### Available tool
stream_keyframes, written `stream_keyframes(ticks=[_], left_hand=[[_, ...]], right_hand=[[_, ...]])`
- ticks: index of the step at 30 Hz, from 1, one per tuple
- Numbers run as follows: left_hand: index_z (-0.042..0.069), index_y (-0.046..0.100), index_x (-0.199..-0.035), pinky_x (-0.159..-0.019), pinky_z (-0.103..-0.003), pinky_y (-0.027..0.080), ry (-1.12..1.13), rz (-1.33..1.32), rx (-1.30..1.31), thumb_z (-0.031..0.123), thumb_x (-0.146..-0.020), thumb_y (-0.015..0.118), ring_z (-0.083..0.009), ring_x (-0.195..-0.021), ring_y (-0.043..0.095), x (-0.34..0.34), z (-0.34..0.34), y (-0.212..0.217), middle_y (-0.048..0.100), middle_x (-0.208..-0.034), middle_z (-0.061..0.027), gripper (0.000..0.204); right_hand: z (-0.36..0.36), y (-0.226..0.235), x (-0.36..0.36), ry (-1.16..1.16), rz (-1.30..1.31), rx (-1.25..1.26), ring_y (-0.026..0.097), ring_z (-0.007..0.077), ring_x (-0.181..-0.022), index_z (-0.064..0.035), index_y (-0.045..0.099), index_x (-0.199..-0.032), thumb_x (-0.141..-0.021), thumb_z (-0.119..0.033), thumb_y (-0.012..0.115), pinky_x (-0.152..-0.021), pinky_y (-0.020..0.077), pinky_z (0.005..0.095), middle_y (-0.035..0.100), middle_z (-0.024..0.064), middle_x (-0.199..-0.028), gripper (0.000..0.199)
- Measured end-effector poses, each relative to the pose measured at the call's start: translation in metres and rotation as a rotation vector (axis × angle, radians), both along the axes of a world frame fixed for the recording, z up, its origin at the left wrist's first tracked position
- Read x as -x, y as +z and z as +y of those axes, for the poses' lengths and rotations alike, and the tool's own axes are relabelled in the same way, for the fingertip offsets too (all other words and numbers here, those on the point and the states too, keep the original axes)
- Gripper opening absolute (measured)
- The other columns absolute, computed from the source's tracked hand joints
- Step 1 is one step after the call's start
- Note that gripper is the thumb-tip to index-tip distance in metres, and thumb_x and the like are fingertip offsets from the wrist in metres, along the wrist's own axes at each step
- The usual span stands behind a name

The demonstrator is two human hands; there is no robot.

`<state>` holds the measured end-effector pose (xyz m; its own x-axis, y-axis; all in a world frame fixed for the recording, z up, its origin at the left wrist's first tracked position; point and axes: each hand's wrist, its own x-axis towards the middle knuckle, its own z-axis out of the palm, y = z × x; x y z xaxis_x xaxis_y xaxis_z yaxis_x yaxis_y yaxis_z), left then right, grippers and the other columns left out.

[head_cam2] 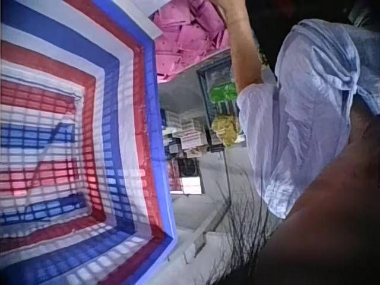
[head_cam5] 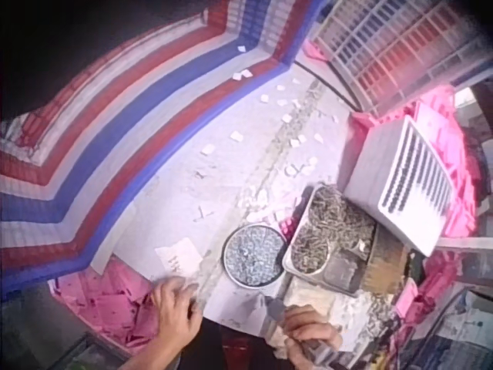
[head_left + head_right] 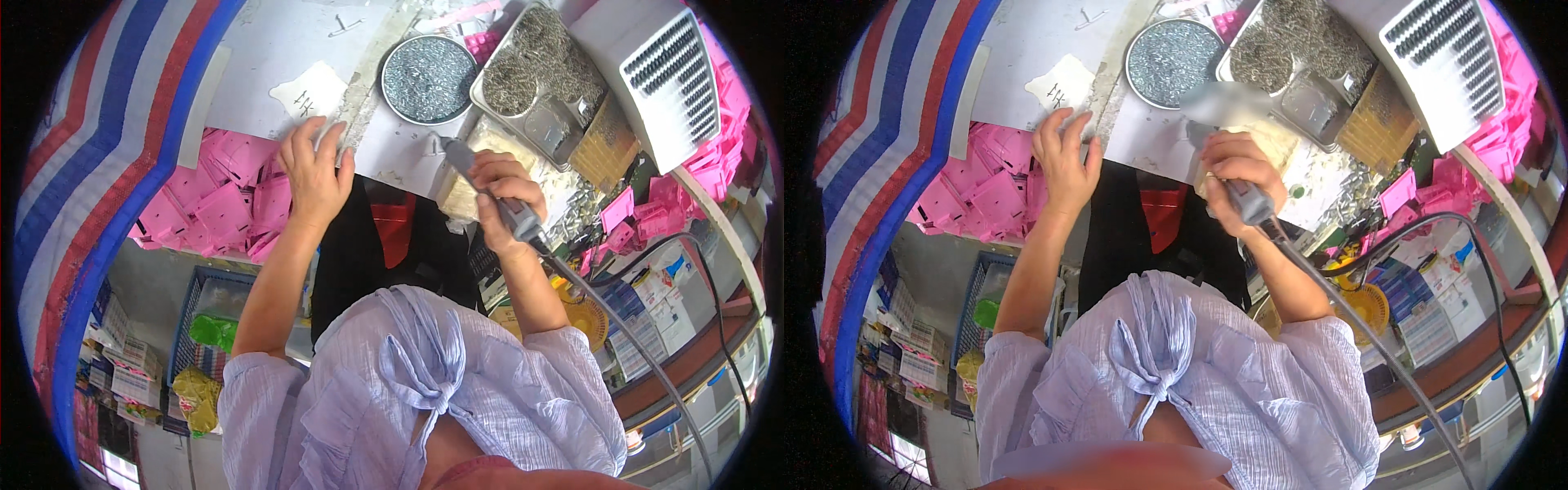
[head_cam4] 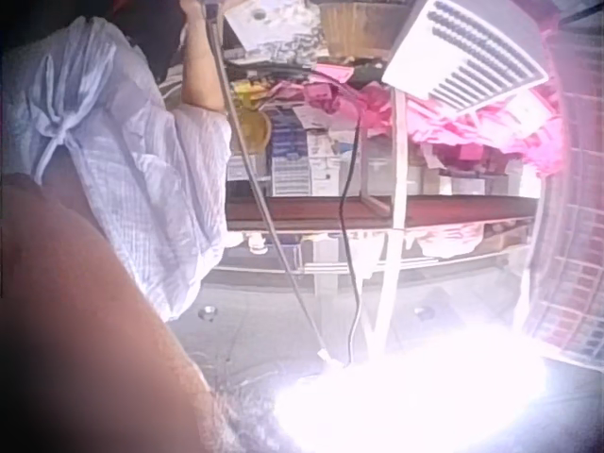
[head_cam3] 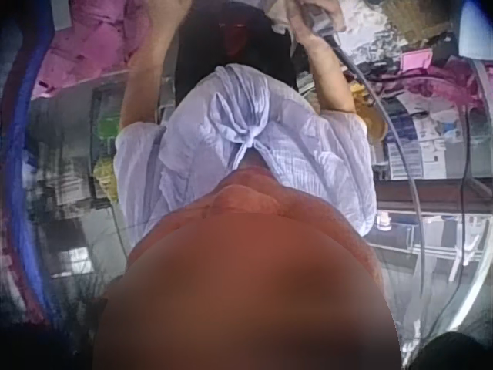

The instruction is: Assemble a pink electronic device by soldering components and driving screws into the plastic housing.

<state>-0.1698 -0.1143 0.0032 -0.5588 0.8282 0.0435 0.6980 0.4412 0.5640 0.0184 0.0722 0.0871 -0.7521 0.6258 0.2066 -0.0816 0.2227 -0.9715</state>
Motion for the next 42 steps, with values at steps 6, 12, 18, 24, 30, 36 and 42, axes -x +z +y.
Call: stream_keyframes(ticks=[6,12,18,24,30,36,42], left_hand=[[0.009,0.065,-0.120,-0.100,-0.048,0.037,0.006,-0.107,-0.003,0.010,-0.083,0.070,-0.0347,-0.116,0.048,-0.017,0.000,0.008,0.055,-0.127,-0.0114,0.038],[0.006,0.066,-0.117,-0.100,-0.047,0.039,0.009,-0.167,-0.015,0.007,-0.084,0.068,-0.0352,-0.114,0.050,-0.011,-0.021,0.006,0.058,-0.123,-0.0131,0.034],[0.004,0.066,-0.114,-0.097,-0.045,0.042,-0.017,-0.218,0.035,0.005,-0.085,0.066,-0.0347,-0.111,0.052,-0.010,-0.027,0.000,0.060,-0.119,-0.0132,0.029],[0.003,0.065,-0.111,-0.092,-0.046,0.046,-0.048,-0.243,-0.038,0.005,-0.084,0.067,-0.0353,-0.105,0.057,-0.017,-0.017,0.000,0.061,-0.114,-0.0133,0.027],[0.002,0.064,-0.110,-0.091,-0.045,0.049,-0.057,-0.330,-0.033,0.003,-0.086,0.066,-0.0361,-0.105,0.060,-0.027,-0.020,0.001,0.062,-0.113,-0.0146,0.024],[0.000,0.064,-0.112,-0.085,-0.041,0.053,0.088,-0.536,-0.021,0.003,-0.091,0.061,-0.0345,-0.098,0.065,-0.024,-0.029,-0.004,0.064,-0.108,-0.0165,0.021],[-0.002,0.062,-0.118,-0.060,-0.028,0.053,0.433,-1.059,-0.073,0.022,-0.104,0.053,-0.0172,-0.075,0.068,-0.026,-0.009,-0.004,0.068,-0.105,-0.0122,0.030]], right_hand=[[-0.033,-0.009,0.042,0.025,0.115,0.072,0.067,0.0352,-0.093,-0.0035,0.062,-0.101,-0.078,0.008,0.071,-0.087,0.0543,0.0479,0.067,0.0154,-0.096,0.027],[-0.012,0.000,0.004,-0.014,0.031,-0.017,0.066,0.0349,-0.092,-0.0039,0.061,-0.101,-0.077,0.008,0.069,-0.088,0.0539,0.0490,0.066,0.0162,-0.094,0.028],[0.038,-0.002,-0.016,-0.157,-0.010,-0.178,0.065,0.0317,-0.094,-0.0039,0.054,-0.106,-0.079,0.017,0.061,-0.088,0.0534,0.0461,0.065,0.0171,-0.097,0.035],[0.029,0.000,-0.017,-0.092,-0.094,-0.231,0.065,0.0334,-0.093,-0.0058,0.051,-0.109,-0.084,0.011,0.062,-0.096,0.0493,0.0565,0.064,0.0174,-0.094,0.032],[-0.003,-0.002,-0.004,-0.070,0.047,-0.132,0.065,0.0348,-0.087,-0.0026,0.058,-0.103,-0.077,0.012,0.068,-0.087,0.0538,0.0503,0.066,0.0172,-0.093,0.032],[-0.032,-0.008,0.037,0.051,0.117,0.005,0.067,0.0363,-0.090,-0.0043,0.061,-0.104,-0.080,0.007,0.071,-0.088,0.0544,0.0494,0.067,0.0146,-0.095,0.028],[-0.025,0.024,0.034,0.058,0.205,0.073,0.066,0.0340,-0.090,-0.0044,0.058,-0.107,-0.085,0.003,0.069,-0.087,0.0534,0.0533,0.066,0.0165,-0.094,0.025]])
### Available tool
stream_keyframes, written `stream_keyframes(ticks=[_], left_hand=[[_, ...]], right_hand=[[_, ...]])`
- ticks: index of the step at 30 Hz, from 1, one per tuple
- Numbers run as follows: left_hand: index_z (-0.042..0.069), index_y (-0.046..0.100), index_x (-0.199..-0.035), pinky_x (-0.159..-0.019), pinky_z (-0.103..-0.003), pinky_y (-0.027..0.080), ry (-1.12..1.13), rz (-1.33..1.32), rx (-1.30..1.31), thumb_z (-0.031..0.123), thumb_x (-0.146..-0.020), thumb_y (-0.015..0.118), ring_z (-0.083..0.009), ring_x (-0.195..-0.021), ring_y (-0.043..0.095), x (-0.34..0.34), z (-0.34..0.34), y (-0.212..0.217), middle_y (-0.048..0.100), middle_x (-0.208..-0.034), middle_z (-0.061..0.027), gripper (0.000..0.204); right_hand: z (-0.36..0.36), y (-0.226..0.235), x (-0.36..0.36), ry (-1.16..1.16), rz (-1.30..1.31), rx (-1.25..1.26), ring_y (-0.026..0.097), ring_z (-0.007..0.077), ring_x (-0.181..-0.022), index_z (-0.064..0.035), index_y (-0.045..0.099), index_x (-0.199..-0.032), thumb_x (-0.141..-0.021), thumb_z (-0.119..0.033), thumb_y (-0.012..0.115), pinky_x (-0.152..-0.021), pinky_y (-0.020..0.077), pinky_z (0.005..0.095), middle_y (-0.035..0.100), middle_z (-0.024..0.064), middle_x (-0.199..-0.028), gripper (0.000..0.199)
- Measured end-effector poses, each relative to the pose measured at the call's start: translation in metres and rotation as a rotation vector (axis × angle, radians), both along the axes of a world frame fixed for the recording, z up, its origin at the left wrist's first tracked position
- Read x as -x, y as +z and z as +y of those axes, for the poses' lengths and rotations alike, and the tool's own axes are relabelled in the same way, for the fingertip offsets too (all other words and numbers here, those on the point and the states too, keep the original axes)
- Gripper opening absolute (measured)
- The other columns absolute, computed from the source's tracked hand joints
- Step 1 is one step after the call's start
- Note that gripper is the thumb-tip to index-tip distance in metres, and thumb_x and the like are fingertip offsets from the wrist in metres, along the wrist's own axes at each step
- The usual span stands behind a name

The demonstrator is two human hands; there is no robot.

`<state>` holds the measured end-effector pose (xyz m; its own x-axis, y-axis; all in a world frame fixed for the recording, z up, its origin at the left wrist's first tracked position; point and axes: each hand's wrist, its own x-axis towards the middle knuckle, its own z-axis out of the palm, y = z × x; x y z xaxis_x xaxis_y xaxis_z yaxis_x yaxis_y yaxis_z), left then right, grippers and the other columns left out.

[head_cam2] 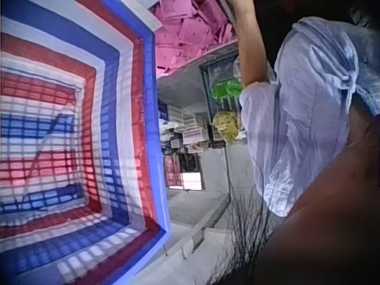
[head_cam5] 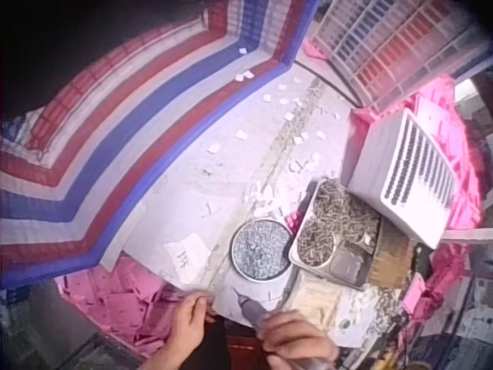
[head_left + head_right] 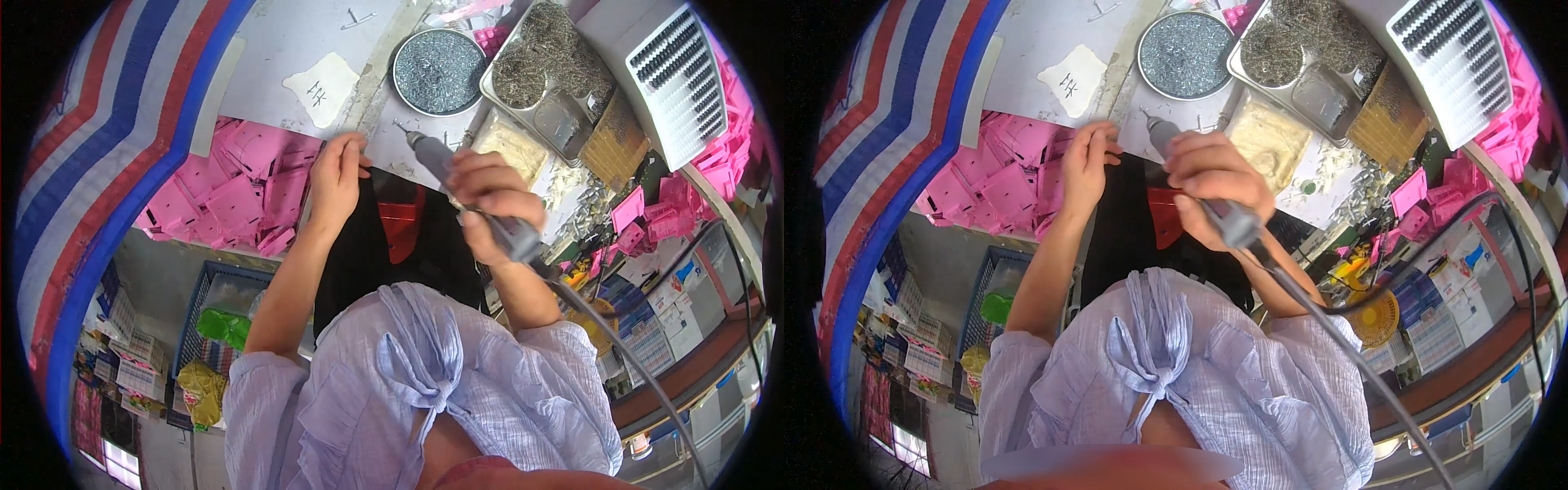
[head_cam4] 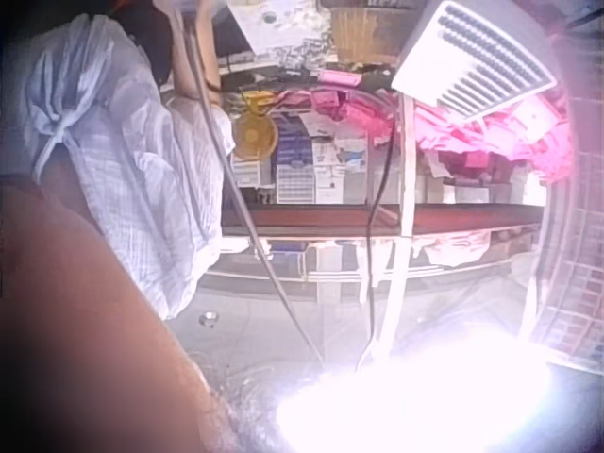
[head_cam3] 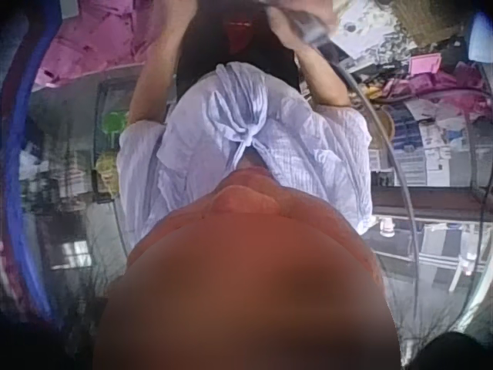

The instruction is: Assemble a pink electronic device by soldering components and driving screws into the plastic housing.

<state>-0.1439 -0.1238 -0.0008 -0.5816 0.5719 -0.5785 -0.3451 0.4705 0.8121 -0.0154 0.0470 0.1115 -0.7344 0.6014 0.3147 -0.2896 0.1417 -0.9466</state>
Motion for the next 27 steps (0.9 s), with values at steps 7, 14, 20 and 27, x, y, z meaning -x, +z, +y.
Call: stream_keyframes(ticks=[7,14,20,27], left_hand=[[0.005,0.065,-0.100,-0.045,-0.024,0.031,0.129,-0.746,-0.120,0.040,-0.104,0.055,-0.0082,-0.053,0.047,0.004,0.102,0.055,0.061,-0.078,-0.0052,0.037],[0.005,0.062,-0.089,-0.048,-0.027,0.033,-0.141,-0.100,-0.077,0.034,-0.105,0.052,-0.0095,-0.050,0.040,0.009,0.135,0.006,0.051,-0.067,0.0016,0.035],[-0.001,0.064,-0.122,-0.082,-0.041,0.052,-0.374,0.491,0.112,0.032,-0.100,0.054,-0.0341,-0.084,0.069,0.023,0.130,0.045,0.071,-0.099,-0.0217,0.041],[-0.001,0.064,-0.125,-0.075,-0.036,0.053,-0.211,0.417,0.185,0.025,-0.098,0.061,-0.0245,-0.079,0.068,0.039,0.068,0.043,0.072,-0.108,-0.0178,0.038]], right_hand=[[0.024,0.058,-0.003,-0.040,0.072,-0.061,0.063,0.0312,-0.089,-0.0072,0.050,-0.110,-0.089,-0.002,0.068,-0.090,0.0512,0.0554,0.063,0.0155,-0.092,0.028],[0.048,0.082,-0.024,-0.189,0.120,-0.123,0.063,0.0306,-0.089,-0.0055,0.050,-0.108,-0.091,-0.002,0.066,-0.089,0.0517,0.0531,0.062,0.0156,-0.095,0.024],[0.038,0.037,-0.047,-0.160,-0.059,0.012,0.062,0.0318,-0.096,-0.0052,0.053,-0.111,-0.089,0.004,0.064,-0.092,0.0498,0.0533,0.063,0.0168,-0.099,0.026],[0.004,-0.029,-0.015,-0.120,-0.110,0.093,0.064,0.0306,-0.100,-0.0029,0.054,-0.109,-0.085,0.011,0.064,-0.092,0.0523,0.0459,0.064,0.0175,-0.102,0.029]])
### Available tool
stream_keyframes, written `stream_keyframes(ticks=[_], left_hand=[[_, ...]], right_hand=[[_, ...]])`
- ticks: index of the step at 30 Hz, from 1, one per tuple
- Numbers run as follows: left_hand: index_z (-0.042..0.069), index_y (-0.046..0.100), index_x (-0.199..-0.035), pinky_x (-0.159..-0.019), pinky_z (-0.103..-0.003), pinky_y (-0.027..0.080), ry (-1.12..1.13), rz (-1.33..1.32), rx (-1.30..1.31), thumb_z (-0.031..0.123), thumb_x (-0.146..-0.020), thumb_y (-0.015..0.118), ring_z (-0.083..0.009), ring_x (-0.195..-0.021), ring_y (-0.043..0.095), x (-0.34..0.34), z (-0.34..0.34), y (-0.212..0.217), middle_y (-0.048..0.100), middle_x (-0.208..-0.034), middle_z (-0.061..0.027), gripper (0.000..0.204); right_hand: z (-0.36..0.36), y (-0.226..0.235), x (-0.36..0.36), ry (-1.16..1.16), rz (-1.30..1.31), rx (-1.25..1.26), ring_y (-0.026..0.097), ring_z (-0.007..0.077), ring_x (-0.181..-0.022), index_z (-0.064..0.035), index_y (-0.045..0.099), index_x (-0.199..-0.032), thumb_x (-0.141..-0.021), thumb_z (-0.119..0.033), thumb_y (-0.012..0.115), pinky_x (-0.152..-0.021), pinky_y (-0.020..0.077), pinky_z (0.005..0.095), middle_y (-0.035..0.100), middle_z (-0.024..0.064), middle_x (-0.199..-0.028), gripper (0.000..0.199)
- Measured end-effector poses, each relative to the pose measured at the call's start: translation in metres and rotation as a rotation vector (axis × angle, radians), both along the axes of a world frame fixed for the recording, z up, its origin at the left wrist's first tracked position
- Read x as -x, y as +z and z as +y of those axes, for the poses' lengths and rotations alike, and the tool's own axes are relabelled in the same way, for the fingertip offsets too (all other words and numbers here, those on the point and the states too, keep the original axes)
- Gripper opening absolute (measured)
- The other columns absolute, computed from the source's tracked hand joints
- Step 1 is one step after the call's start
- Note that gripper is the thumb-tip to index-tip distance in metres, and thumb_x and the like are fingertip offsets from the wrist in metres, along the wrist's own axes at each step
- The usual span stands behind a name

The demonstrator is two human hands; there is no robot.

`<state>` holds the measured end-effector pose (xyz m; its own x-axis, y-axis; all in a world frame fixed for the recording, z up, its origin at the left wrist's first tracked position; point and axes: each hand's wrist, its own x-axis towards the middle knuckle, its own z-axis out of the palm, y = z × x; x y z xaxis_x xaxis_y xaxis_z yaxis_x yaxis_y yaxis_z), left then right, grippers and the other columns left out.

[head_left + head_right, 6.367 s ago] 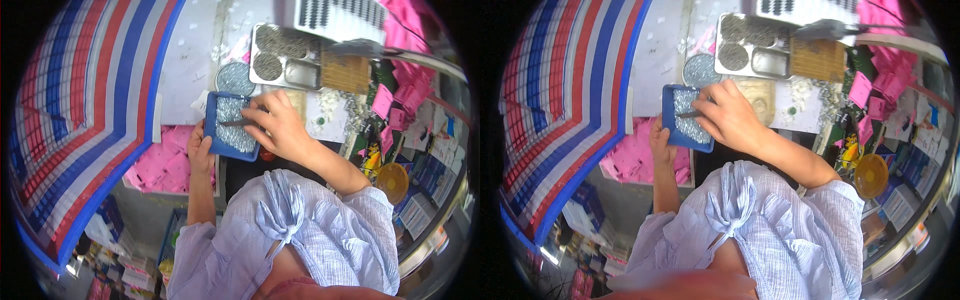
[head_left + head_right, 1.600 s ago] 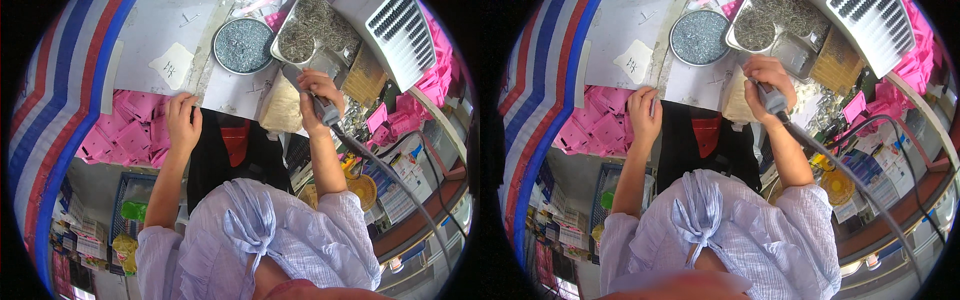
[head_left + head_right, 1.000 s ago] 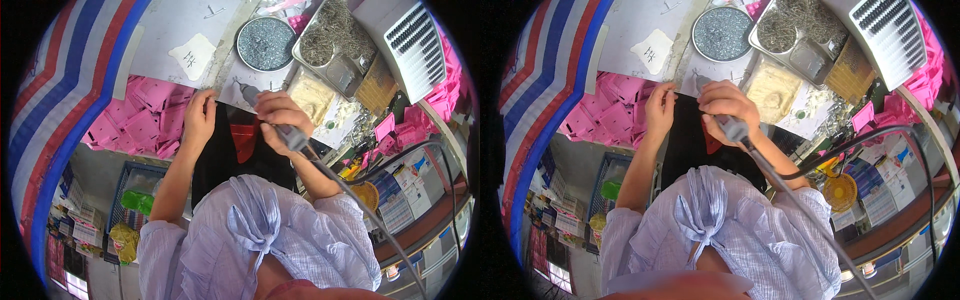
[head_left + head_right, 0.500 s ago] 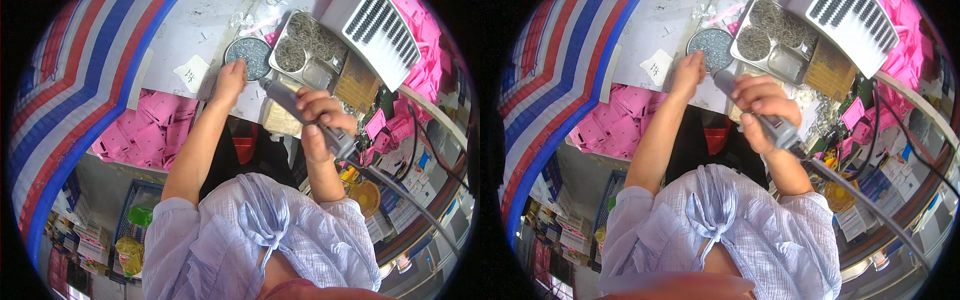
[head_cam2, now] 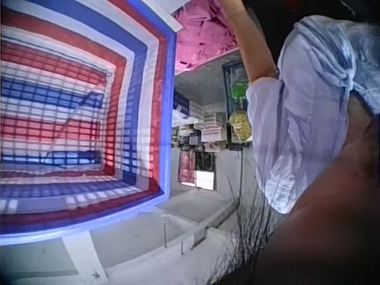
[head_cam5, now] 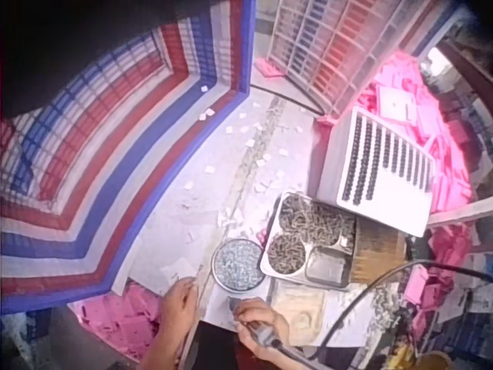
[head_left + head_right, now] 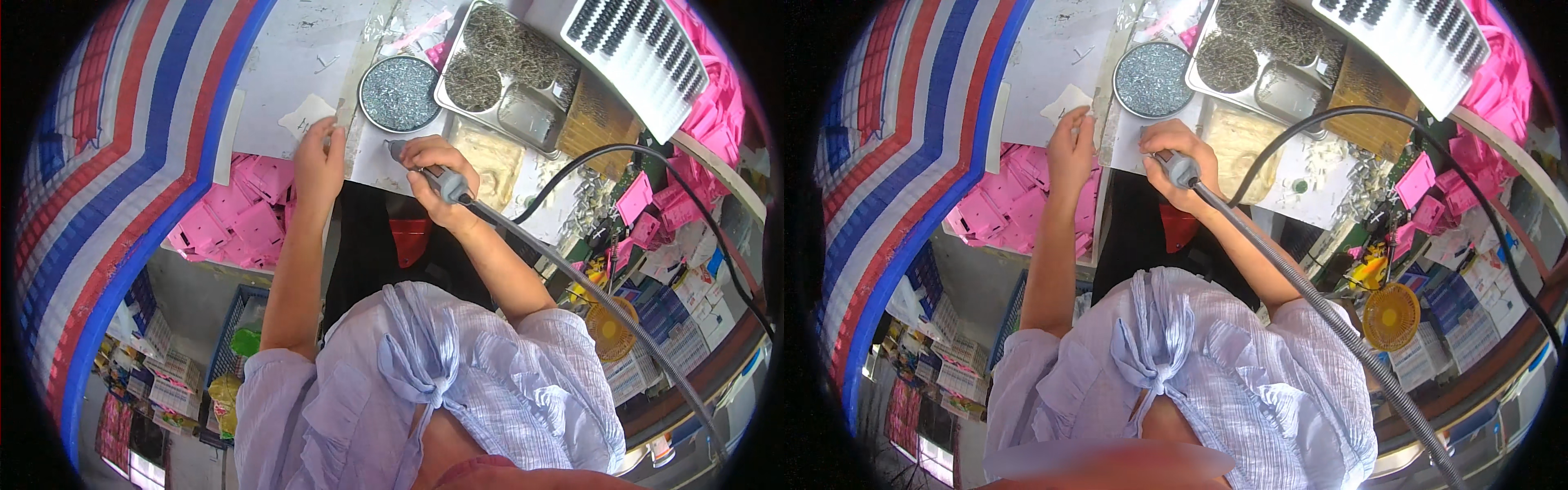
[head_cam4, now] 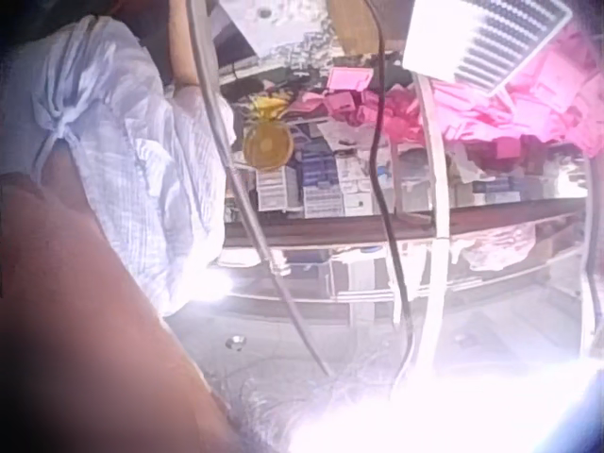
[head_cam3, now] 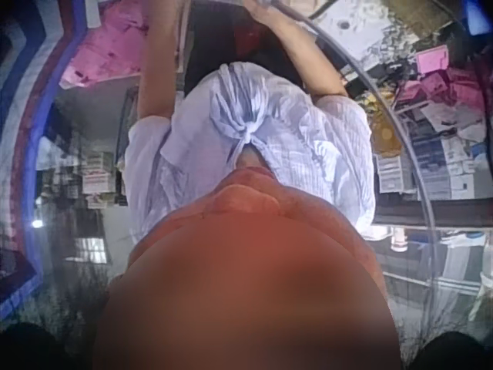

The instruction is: Assemble a pink electronic device by soldering components and driving screws into the plastic housing.

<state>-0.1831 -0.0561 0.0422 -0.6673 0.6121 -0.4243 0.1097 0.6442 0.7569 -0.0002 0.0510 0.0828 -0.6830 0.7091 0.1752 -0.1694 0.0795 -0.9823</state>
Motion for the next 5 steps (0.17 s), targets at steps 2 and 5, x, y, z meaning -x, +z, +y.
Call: stream_keyframes(ticks=[2,5], left_hand=[[-0.001,0.064,-0.125,-0.076,-0.036,0.053,0.011,-0.058,0.044,0.025,-0.098,0.061,-0.0250,-0.080,0.069,0.000,-0.018,-0.009,0.072,-0.108,-0.0178,0.037],[0.003,0.065,-0.125,-0.078,-0.037,0.054,0.038,-0.115,0.019,0.026,-0.098,0.062,-0.0267,-0.082,0.069,-0.004,-0.038,-0.024,0.072,-0.110,-0.0176,0.036]], right_hand=[[-0.001,-0.002,-0.004,0.013,-0.016,0.045,0.064,0.0303,-0.100,-0.0036,0.057,-0.108,-0.083,0.013,0.064,-0.091,0.0522,0.0432,0.064,0.0165,-0.103,0.031],[0.003,-0.006,-0.016,0.004,-0.016,0.071,0.064,0.0311,-0.104,-0.0055,0.062,-0.108,-0.080,0.012,0.066,-0.090,0.0525,0.0362,0.064,0.0166,-0.111,0.033]])
